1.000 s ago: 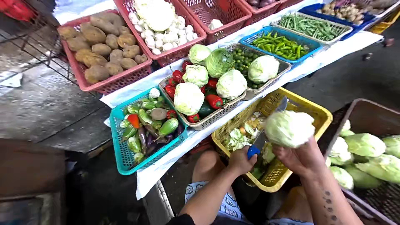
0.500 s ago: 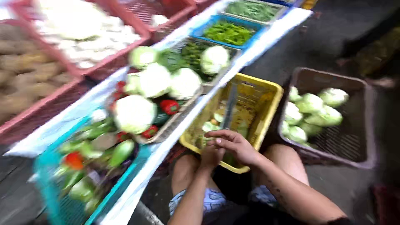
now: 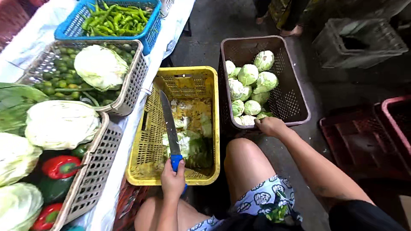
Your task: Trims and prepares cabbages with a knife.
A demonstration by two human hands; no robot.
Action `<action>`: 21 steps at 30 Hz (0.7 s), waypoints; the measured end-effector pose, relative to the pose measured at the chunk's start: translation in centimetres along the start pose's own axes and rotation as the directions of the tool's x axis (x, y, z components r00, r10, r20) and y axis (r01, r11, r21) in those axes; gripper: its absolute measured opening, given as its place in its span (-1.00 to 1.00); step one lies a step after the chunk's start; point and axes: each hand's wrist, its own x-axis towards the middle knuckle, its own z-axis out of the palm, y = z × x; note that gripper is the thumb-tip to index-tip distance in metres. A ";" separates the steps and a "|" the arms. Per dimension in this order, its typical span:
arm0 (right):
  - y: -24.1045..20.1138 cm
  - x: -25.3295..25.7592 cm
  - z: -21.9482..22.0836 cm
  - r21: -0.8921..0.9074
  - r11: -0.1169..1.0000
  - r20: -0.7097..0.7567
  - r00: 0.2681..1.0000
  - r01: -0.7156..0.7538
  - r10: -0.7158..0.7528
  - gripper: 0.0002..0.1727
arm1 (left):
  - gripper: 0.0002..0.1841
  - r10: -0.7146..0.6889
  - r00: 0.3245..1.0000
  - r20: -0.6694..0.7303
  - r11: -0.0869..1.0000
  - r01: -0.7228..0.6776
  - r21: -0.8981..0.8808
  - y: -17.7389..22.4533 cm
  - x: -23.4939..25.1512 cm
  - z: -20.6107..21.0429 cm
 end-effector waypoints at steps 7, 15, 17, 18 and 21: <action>1.9 -2.1 -0.6 -0.129 0.990 0.242 0.970 0.055 -0.022 -0.27 | -0.66 0.047 0.997 -0.064 0.994 -0.053 -0.095 0.5 -0.2 0.0; -2.9 11.8 -1.7 -0.041 0.924 -0.244 0.893 0.381 -0.379 -0.04 | -0.66 0.045 0.999 -0.001 0.995 -0.045 -0.093 0.3 -0.4 0.4; -6.2 15.3 -1.9 -0.085 0.927 -0.340 0.864 0.365 -0.372 0.22 | -0.68 0.037 0.999 0.003 0.995 -0.036 -0.089 0.4 -0.3 0.5; -7.6 16.6 -1.3 -0.123 0.938 -0.341 0.874 0.325 -0.347 0.22 | -0.69 0.033 0.999 0.003 0.995 -0.033 -0.094 0.4 -0.5 0.4; -10.7 17.9 -0.2 -0.253 0.953 -0.352 0.902 0.165 -0.249 -0.22 | -0.69 0.041 0.999 0.003 0.995 -0.041 -0.090 0.6 -0.3 0.4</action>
